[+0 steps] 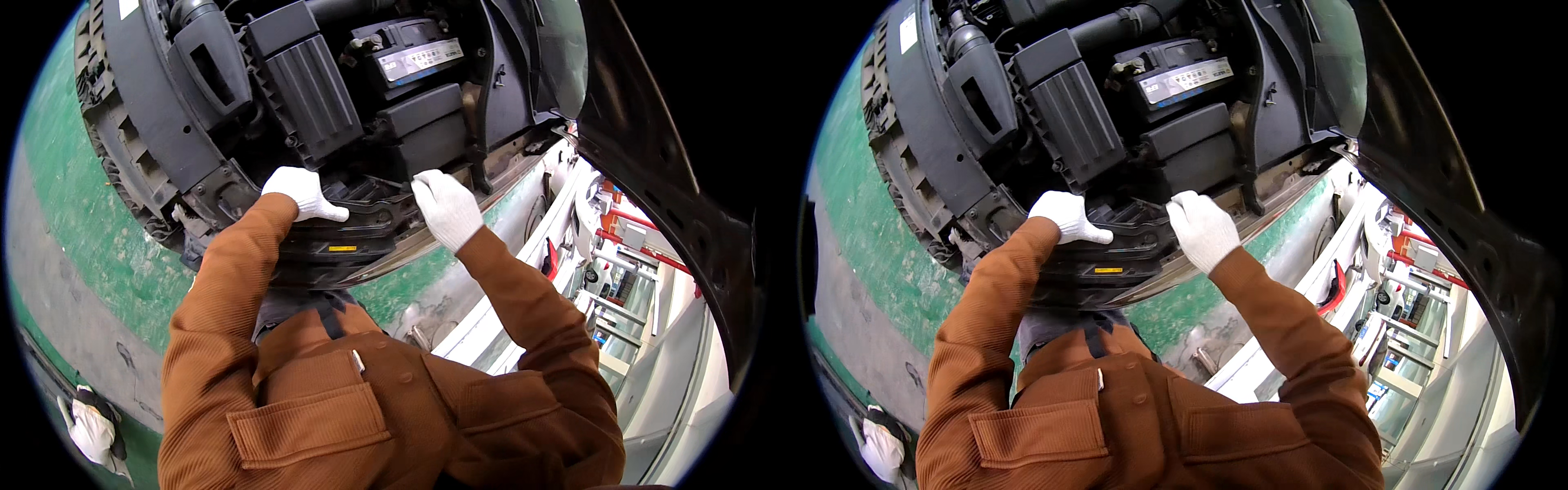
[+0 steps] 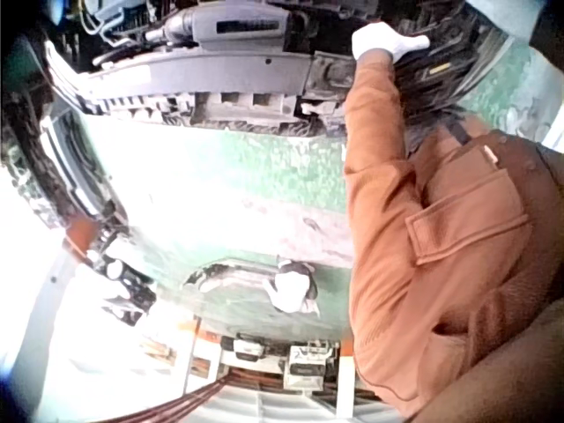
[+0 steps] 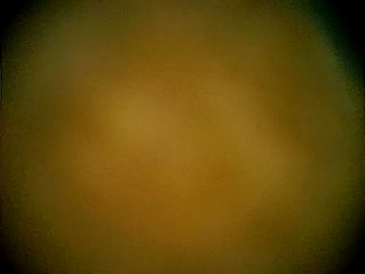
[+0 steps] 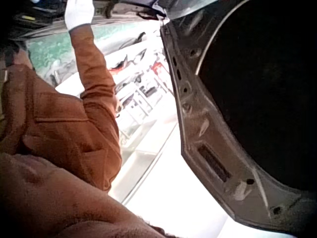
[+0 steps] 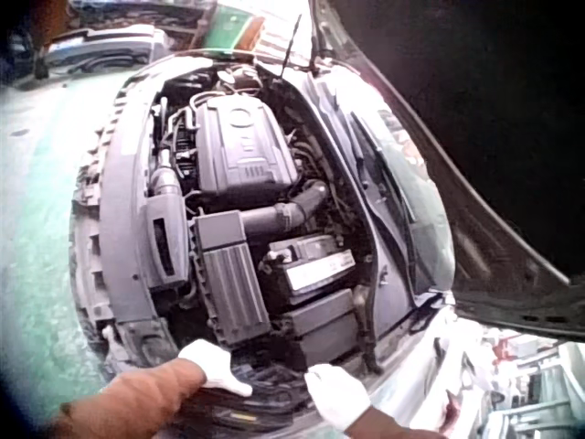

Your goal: The person uses a screwdriver to remove screws from the front grille and bumper area of a car with the hood open. They repeatedly unscrew fasteners, remove them, and place them on the floor, working on the lower front fascia of the vehicle.

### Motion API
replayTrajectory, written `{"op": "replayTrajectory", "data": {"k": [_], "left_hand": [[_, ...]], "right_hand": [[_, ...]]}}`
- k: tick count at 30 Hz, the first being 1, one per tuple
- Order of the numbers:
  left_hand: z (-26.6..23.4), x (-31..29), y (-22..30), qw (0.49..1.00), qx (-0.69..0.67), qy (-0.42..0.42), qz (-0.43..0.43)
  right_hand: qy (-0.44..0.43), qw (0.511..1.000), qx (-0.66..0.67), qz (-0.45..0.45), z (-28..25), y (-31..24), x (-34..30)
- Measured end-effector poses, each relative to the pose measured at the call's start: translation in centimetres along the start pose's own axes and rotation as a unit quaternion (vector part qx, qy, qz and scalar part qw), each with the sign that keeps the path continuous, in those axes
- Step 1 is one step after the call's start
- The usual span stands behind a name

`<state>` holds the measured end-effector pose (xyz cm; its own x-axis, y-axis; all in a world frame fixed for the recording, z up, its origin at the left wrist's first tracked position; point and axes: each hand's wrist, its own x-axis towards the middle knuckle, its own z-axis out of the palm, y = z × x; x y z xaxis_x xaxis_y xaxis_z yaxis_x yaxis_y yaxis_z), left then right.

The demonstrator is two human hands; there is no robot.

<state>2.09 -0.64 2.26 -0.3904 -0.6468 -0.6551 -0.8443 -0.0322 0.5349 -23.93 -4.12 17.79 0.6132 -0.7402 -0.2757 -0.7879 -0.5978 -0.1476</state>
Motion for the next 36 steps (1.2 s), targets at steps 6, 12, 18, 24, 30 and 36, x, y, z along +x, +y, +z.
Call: {"op": "replayTrajectory", "data": {"k": [6, 12, 18, 24, 30, 36], "left_hand": [[0.2, -0.1, -0.1, 1.0, -0.001, 0.023, 0.009], [-0.3, -0.5, -0.1, 1.0, 0.003, 0.005, 0.011], [0.2, -0.7, -0.3, 0.999, -0.011, 0.026, 0.014], [0.1, -0.5, -0.3, 1.0, -0.008, 0.011, 0.012], [-0.3, -0.5, -0.2, 1.0, -0.004, 0.016, 0.0], [-0.1, -0.6, 0.0, 1.0, -0.013, 0.004, 0.005]], "right_hand": [[0.022, 0.999, 0.036, -0.002, -1.3, -2.7, 1.1], [-0.02, 0.978, 0.163, 0.129, -0.6, -1.7, 1.1], [-0.04, 0.993, -0.092, -0.069, 0.6, 0.5, 0.1], [-0.01, 0.997, 0.077, -0.011, -1.0, -1.0, 0.2], [0.017, 0.999, 0.017, -0.021, -0.6, 0.1, 0.7], [-0.051, 0.996, -0.071, -0.018, 1.2, 2.5, -0.7]]}}
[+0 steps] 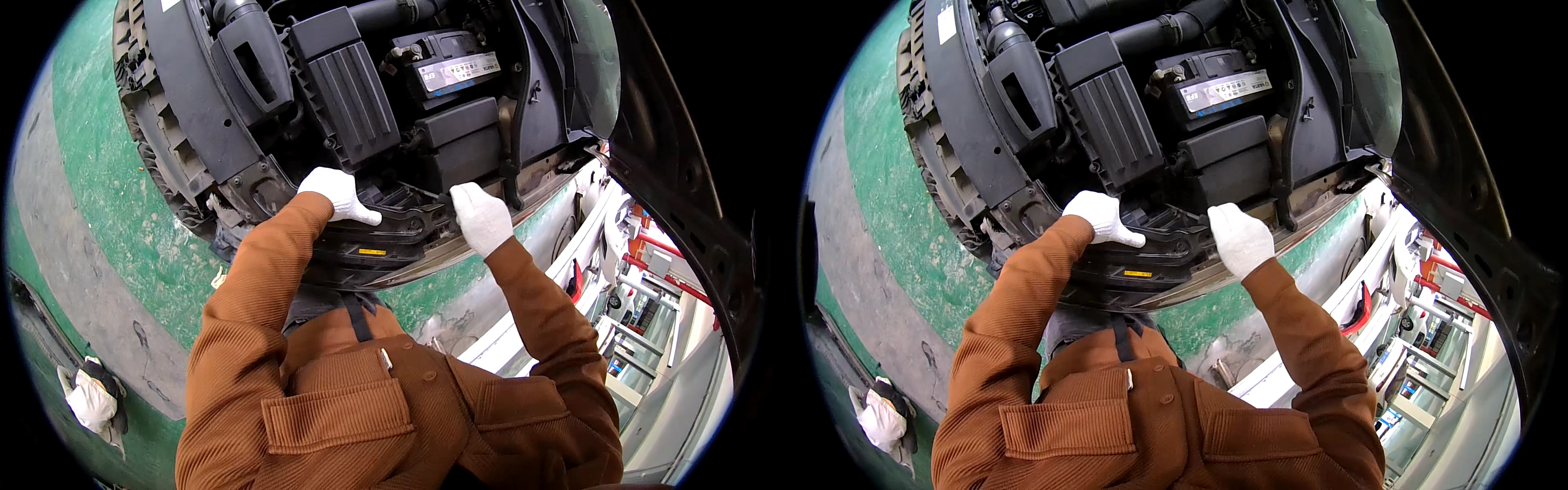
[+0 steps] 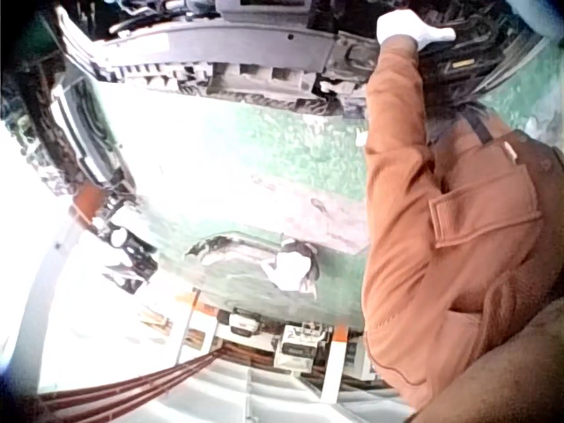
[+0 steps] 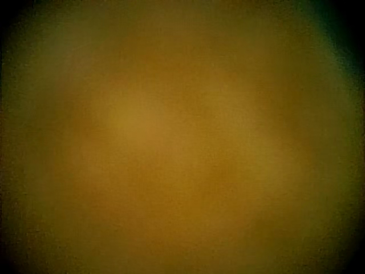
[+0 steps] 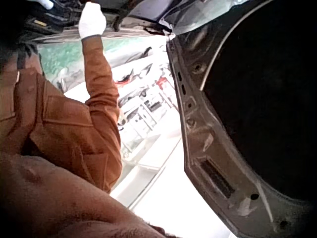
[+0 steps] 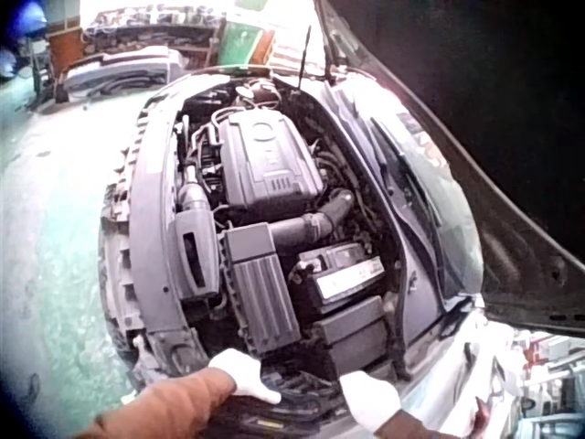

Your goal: The person uses a screwdriver to remove screws from the front grille and bumper area of a car with the hood open. They repeatedly unscrew fasteners, remove them, and place them on the floor, working on the lower front fascia of the vehicle.

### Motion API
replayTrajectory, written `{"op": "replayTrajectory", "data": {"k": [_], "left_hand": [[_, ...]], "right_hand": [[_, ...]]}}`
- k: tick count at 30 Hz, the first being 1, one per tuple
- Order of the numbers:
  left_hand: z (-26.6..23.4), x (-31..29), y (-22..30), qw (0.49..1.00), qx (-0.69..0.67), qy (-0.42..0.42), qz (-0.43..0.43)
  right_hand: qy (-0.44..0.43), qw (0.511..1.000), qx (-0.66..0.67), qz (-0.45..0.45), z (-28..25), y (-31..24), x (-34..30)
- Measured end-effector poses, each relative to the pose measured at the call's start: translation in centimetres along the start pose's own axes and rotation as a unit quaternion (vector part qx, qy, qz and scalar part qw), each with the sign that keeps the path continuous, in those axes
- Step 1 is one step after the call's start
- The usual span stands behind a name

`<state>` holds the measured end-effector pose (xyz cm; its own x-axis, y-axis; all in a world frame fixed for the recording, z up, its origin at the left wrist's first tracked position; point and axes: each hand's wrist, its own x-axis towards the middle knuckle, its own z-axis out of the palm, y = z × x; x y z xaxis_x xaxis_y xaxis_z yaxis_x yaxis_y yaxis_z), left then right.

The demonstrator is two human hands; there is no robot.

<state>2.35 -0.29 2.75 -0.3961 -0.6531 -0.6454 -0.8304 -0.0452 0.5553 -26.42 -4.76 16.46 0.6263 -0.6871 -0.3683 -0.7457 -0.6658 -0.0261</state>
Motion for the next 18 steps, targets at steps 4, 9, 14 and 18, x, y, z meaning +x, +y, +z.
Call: {"op": "replayTrajectory", "data": {"k": [4, 9, 14, 18], "left_hand": [[0.1, 0.2, -0.4, 1.0, 0.006, 0.009, 0.0], [0.2, 0.0, -0.2, 1.0, -0.004, 0.013, 0.001], [0.1, -0.1, -0.2, 1.0, 0.003, 0.01, 0.002], [0.1, 0.1, -0.3, 1.0, 0.004, 0.003, 0.006]], "right_hand": [[0.097, 0.978, 0.18, 0.044, -2.4, -2.6, 1.1], [0.036, 0.993, 0.111, 0.037, -1.7, -1.7, 0.6], [0.07, 0.986, 0.148, 0.029, -2.7, -1.8, 1.0], [0.015, 0.936, 0.296, 0.188, -2.7, -2.5, 1.2]]}}
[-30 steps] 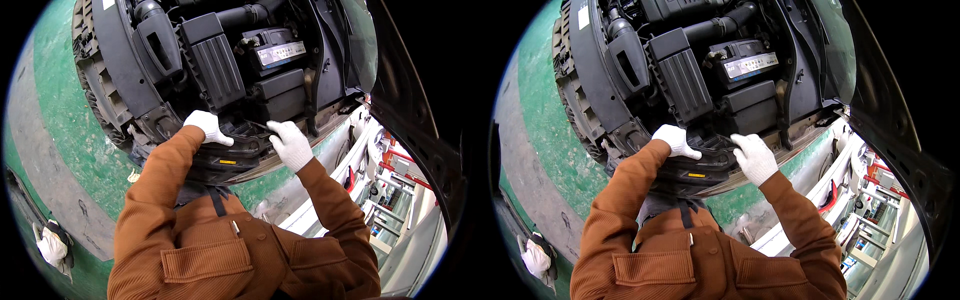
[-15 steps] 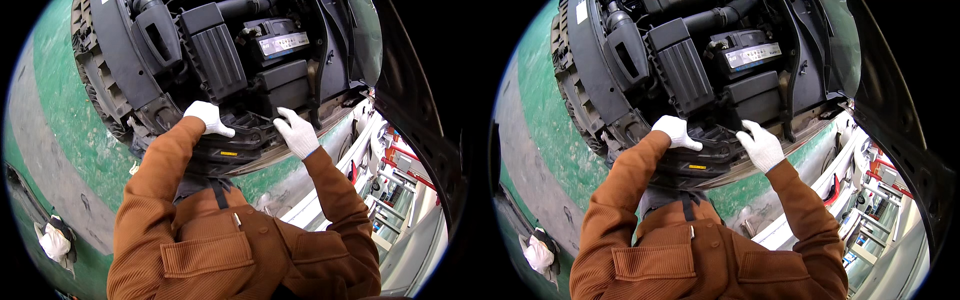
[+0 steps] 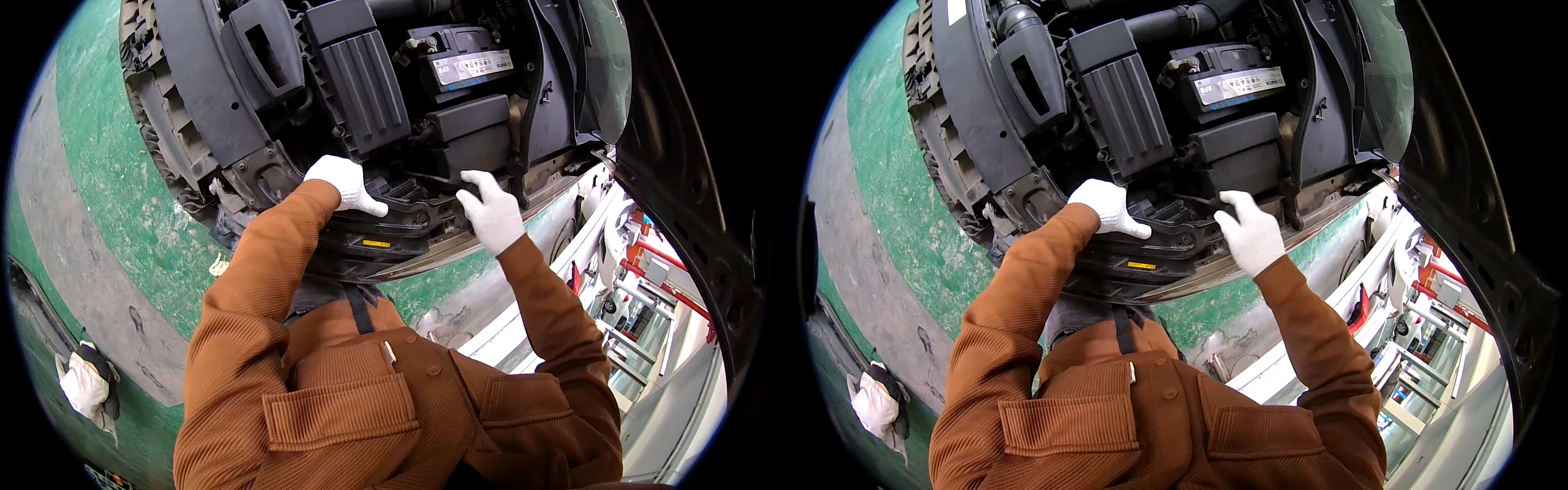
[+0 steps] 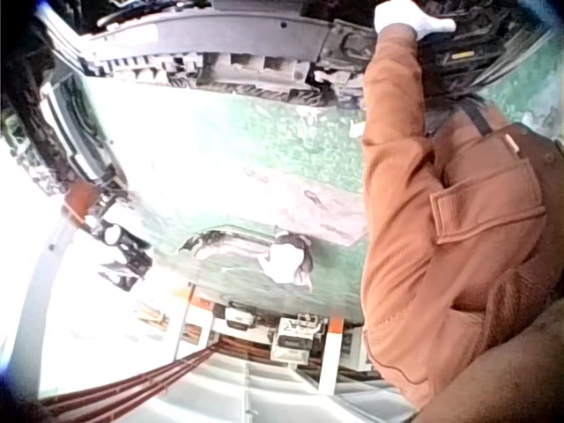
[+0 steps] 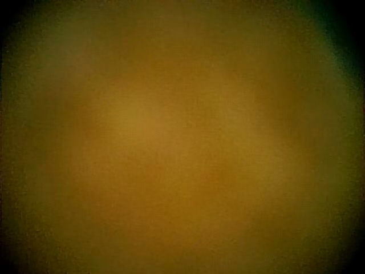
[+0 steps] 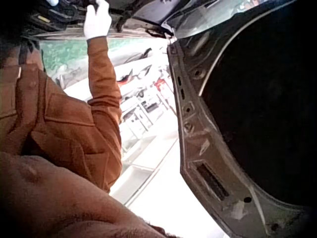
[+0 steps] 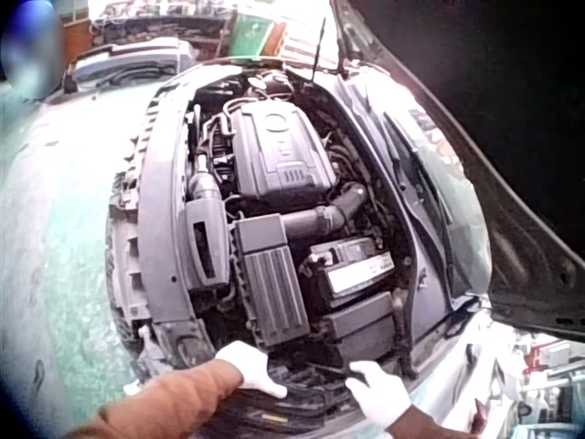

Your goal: The person uses a screwdriver to remove screws from the front grille and bumper area of a car with the hood open. They repeatedly unscrew fasteners, remove them, and place them on the floor, working on the lower front fascia of the vehicle.

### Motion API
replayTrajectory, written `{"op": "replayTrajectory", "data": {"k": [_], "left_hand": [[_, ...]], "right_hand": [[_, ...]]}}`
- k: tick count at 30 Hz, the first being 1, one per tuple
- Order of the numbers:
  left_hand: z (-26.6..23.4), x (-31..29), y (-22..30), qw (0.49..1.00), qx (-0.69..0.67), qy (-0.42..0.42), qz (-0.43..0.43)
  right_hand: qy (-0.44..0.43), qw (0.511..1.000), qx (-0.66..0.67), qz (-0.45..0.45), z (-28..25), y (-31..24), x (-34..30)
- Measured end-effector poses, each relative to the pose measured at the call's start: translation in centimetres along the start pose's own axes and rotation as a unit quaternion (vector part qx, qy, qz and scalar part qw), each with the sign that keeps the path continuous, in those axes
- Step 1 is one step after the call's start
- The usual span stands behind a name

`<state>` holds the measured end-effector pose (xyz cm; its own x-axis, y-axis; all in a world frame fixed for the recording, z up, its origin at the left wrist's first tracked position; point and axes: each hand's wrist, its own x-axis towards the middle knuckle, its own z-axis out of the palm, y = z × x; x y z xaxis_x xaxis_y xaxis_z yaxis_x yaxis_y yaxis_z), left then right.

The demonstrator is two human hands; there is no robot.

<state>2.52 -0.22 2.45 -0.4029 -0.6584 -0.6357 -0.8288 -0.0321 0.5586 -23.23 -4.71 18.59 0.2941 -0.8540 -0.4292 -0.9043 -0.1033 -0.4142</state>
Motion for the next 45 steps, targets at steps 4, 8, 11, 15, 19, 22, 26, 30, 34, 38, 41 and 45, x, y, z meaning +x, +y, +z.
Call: {"op": "replayTrajectory", "data": {"k": [4, 8, 11, 15, 19, 22, 26, 30, 34, 38, 41, 45], "left_hand": [[0.0, -0.2, -0.1, 1.0, -0.005, 0.004, 0.0], [0.0, 0.1, 0.0, 1.0, 0.004, -0.006, 0.003], [0.1, 0.1, -0.1, 1.0, 0.003, -0.004, 0.003], [-0.1, 0.3, 0.0, 1.0, -0.002, -0.008, 0.0], [-0.4, 0.3, 0.2, 1.0, 0.0, -0.011, -0.001], [-0.8, 0.1, 0.5, 1.0, -0.015, -0.026, -0.007], [-0.5, 0.2, 1.4, 1.0, 0.019, -0.009, -0.016], [0.0, 1.2, 1.7, 0.999, 0.03, -0.021, -0.032], [0.4, 0.9, 2.8, 0.999, 0.046, -0.005, -0.029], [2.3, 2.3, 1.3, 0.996, 0.075, 0.043, -0.031], [1.8, 2.0, 2.5, 0.994, 0.092, 0.033, -0.042], [2.3, 2.2, 2.2, 0.994, 0.089, 0.061, -0.033]], "right_hand": [[-0.013, 0.994, -0.106, -0.028, -1.0, -0.7, 1.3], [0.014, 0.97, -0.166, -0.175, 0.0, -0.4, 1.1], [-0.004, 0.992, 0.011, 0.125, -0.2, -1.9, 1.2], [-0.007, 0.996, 0.019, 0.091, -1.1, -1.4, 0.8], [0.082, 0.975, 0.147, 0.142, -2.3, -4.1, -2.1], [0.118, 0.921, 0.308, 0.206, -4.5, -3.1, -6.6], [0.224, 0.827, 0.489, 0.16, -3.7, 6.2, -16.4], [0.34, 0.587, 0.72, 0.145, 0.6, 11.2, -23.7], [0.296, 0.447, 0.835, 0.126, 6.3, 16.0, -29.2], [0.134, 0.517, 0.809, 0.244, 14.2, 17.0, -27.9], [0.015, 0.6, 0.692, 0.401, 23.7, 15.5, -25.0], [-0.066, 0.591, 0.745, 0.303, 33.5, 11.5, -21.3]]}}
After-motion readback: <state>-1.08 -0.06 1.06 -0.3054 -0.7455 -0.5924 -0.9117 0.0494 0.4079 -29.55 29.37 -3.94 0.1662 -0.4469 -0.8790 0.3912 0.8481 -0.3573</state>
